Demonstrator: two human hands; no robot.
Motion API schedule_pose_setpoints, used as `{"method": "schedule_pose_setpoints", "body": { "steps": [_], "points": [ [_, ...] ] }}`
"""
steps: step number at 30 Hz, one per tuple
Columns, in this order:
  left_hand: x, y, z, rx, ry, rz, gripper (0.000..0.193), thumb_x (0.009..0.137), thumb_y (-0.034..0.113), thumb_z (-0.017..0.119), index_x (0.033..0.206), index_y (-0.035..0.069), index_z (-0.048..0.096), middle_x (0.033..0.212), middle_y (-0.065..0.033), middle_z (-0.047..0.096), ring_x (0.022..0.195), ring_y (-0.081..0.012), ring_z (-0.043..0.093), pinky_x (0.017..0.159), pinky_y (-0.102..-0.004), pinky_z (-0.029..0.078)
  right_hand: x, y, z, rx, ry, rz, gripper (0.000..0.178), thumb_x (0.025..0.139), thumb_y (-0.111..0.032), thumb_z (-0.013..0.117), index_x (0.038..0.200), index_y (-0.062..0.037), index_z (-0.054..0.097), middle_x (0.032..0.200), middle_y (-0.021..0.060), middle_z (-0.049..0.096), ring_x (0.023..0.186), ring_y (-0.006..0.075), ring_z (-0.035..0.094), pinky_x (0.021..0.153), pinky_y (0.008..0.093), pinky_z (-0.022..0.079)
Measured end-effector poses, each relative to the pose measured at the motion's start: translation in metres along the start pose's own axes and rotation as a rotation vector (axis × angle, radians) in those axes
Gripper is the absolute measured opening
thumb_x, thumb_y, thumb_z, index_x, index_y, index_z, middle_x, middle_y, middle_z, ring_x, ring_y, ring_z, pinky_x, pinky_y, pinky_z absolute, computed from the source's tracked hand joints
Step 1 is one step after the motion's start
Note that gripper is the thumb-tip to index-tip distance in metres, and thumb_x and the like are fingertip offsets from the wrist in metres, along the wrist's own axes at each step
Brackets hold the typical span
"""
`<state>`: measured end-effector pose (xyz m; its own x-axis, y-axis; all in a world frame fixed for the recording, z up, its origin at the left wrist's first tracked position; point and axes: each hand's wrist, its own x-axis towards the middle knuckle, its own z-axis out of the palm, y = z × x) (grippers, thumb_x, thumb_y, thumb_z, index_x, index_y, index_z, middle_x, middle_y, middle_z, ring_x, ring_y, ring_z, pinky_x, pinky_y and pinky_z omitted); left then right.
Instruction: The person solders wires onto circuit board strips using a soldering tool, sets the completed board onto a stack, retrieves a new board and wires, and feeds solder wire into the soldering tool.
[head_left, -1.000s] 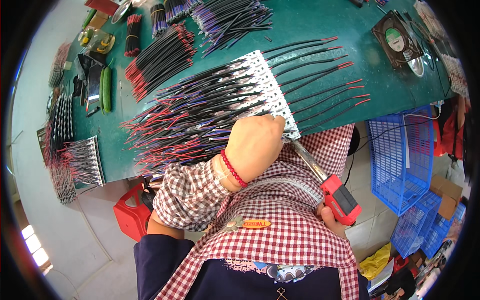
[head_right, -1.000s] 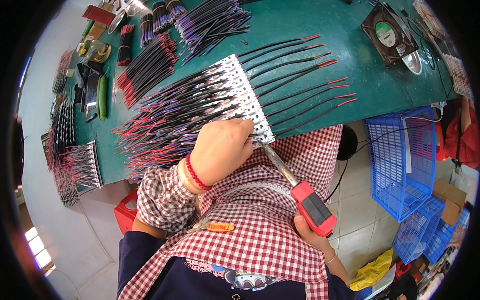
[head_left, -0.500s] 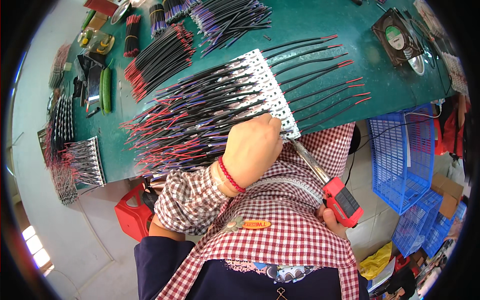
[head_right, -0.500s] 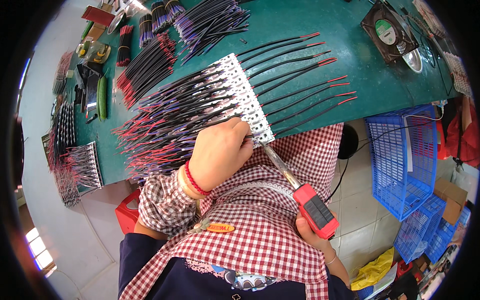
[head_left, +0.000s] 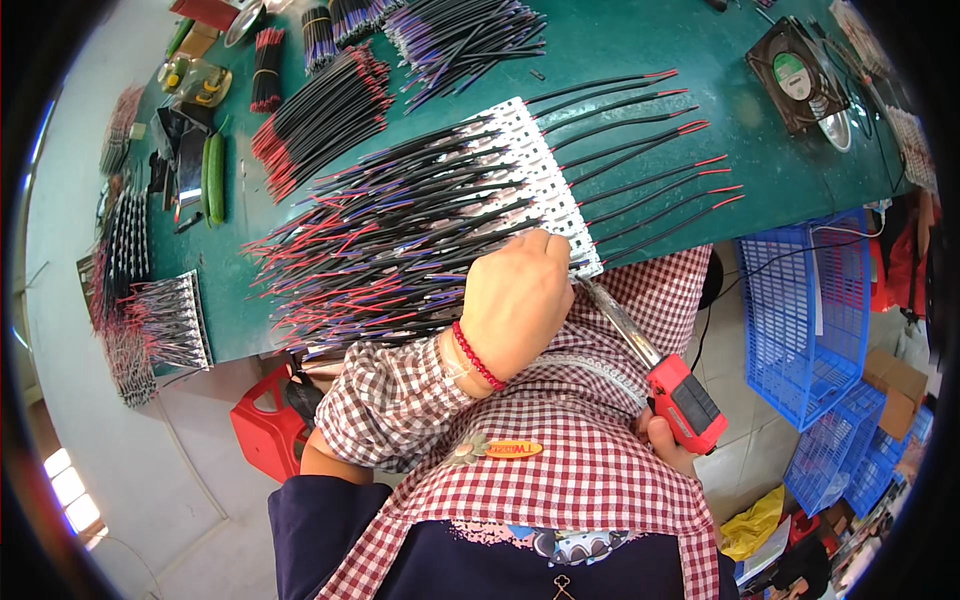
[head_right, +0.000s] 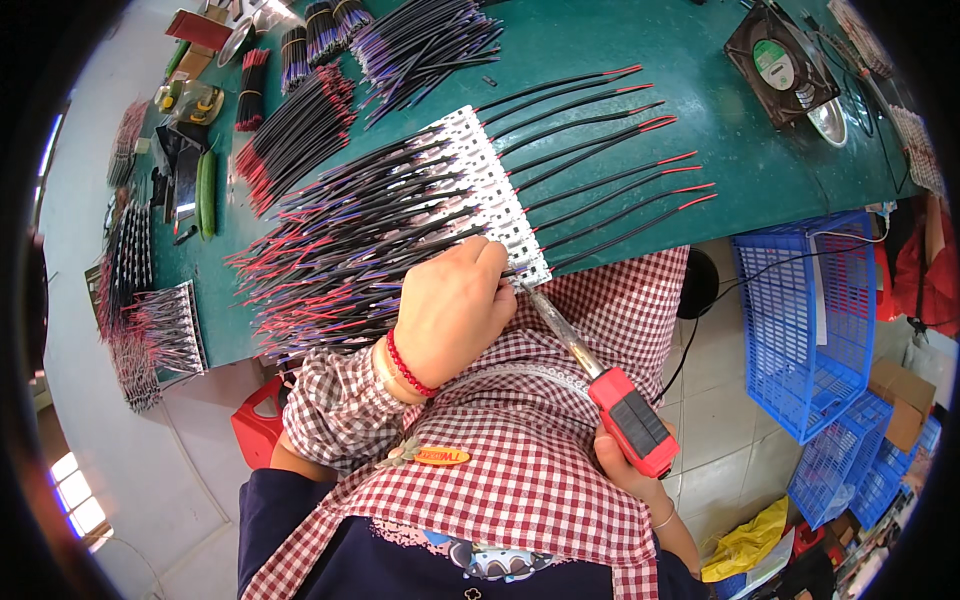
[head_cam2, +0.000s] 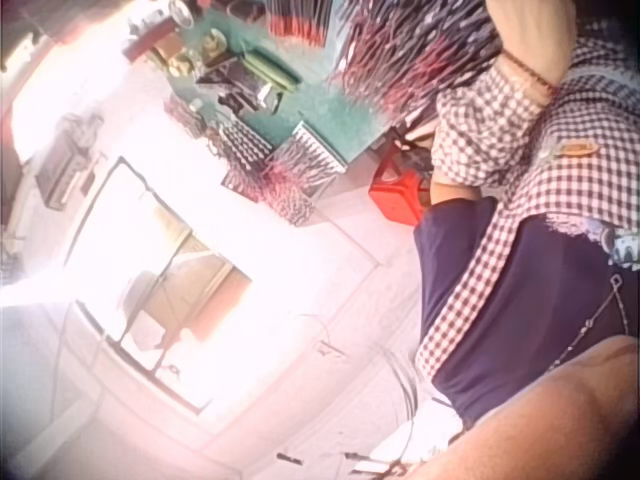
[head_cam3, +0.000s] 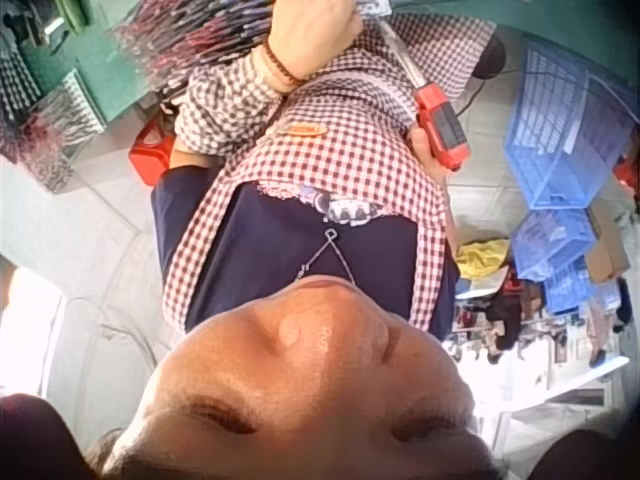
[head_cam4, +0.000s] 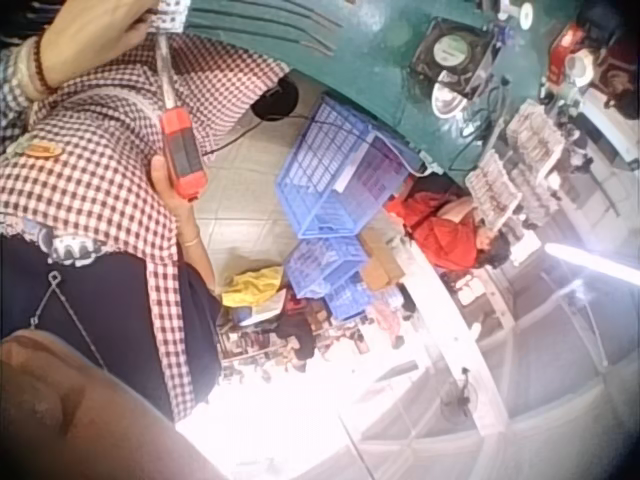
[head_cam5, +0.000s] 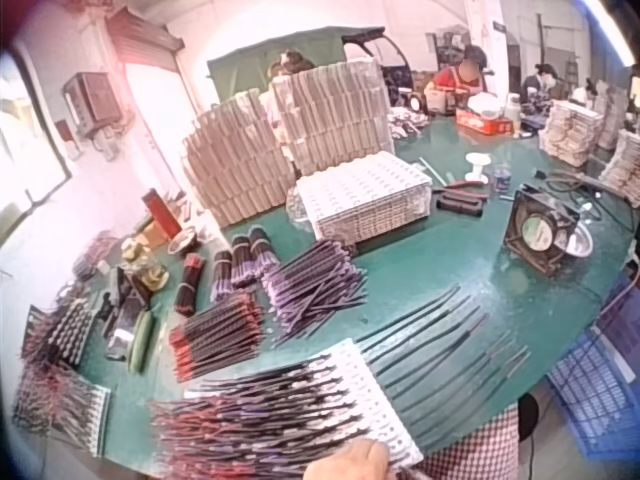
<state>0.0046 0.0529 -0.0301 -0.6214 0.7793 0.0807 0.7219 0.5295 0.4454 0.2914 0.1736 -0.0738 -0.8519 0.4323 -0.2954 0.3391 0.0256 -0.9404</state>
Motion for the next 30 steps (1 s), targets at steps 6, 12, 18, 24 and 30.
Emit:
{"method": "schedule_pose_setpoints", "body": {
  "steps": [6, 12, 18, 24, 30],
  "points": [
    [0.003, 0.001, -0.002, 0.012, -0.055, 0.019, 0.011, 0.076, 0.01, 0.061, 0.077, 0.002, 0.053, 0.075, -0.0138, 0.058, 0.071, -0.0329, 0.061, 0.061, -0.0428, 0.049, 0.0, 0.0, 0.0, -0.068, 0.002, 0.034, 0.014, 0.081, -0.012, 0.069, 0.088, -0.0008, 0.068, 0.076, 0.0079, 0.067, 0.064, 0.0201, 0.064, 0.059, 0.03, 0.05],
    [0.006, 0.001, -0.004, 0.033, -0.071, 0.039, 0.011, 0.076, 0.01, 0.061, 0.077, 0.002, 0.054, 0.075, -0.0148, 0.058, 0.069, -0.0339, 0.062, 0.06, -0.0435, 0.049, 0.0, 0.004, -0.002, -0.049, 0.015, -0.037, 0.014, 0.081, -0.012, 0.07, 0.089, -0.0009, 0.068, 0.077, 0.0079, 0.068, 0.066, 0.0197, 0.065, 0.062, 0.0304, 0.051],
    [0.007, 0.002, -0.003, 0.06, -0.092, 0.041, 0.011, 0.076, 0.009, 0.061, 0.077, 0.001, 0.055, 0.075, -0.0152, 0.059, 0.069, -0.0333, 0.062, 0.06, -0.0427, 0.05, 0.001, -0.001, 0.002, -0.028, 0.038, -0.046, 0.014, 0.082, -0.012, 0.07, 0.09, -0.0001, 0.068, 0.077, 0.007, 0.068, 0.066, 0.0178, 0.065, 0.062, 0.0285, 0.05],
    [0.007, 0.004, -0.005, 0.07, -0.108, 0.032, 0.011, 0.076, 0.009, 0.061, 0.077, 0.001, 0.055, 0.075, -0.0151, 0.059, 0.069, -0.0333, 0.062, 0.06, -0.0425, 0.05, 0.005, -0.009, 0.004, 0.036, 0.045, -0.048, 0.013, 0.084, -0.012, 0.069, 0.089, 0.0004, 0.068, 0.076, 0.0059, 0.067, 0.066, 0.0157, 0.063, 0.06, 0.0277, 0.049],
    [0.007, 0.006, -0.004, 0.084, -0.108, 0.032, 0.011, 0.076, 0.009, 0.061, 0.076, 0.001, 0.055, 0.075, -0.0153, 0.059, 0.068, -0.0332, 0.062, 0.06, -0.0425, 0.05, 0.001, -0.014, 0.003, 0.18, 0.058, 0.002, 0.015, 0.088, -0.014, 0.065, 0.091, 0.0009, 0.065, 0.073, 0.0043, 0.063, 0.063, 0.0137, 0.059, 0.058, 0.0279, 0.047]
  ]
}}
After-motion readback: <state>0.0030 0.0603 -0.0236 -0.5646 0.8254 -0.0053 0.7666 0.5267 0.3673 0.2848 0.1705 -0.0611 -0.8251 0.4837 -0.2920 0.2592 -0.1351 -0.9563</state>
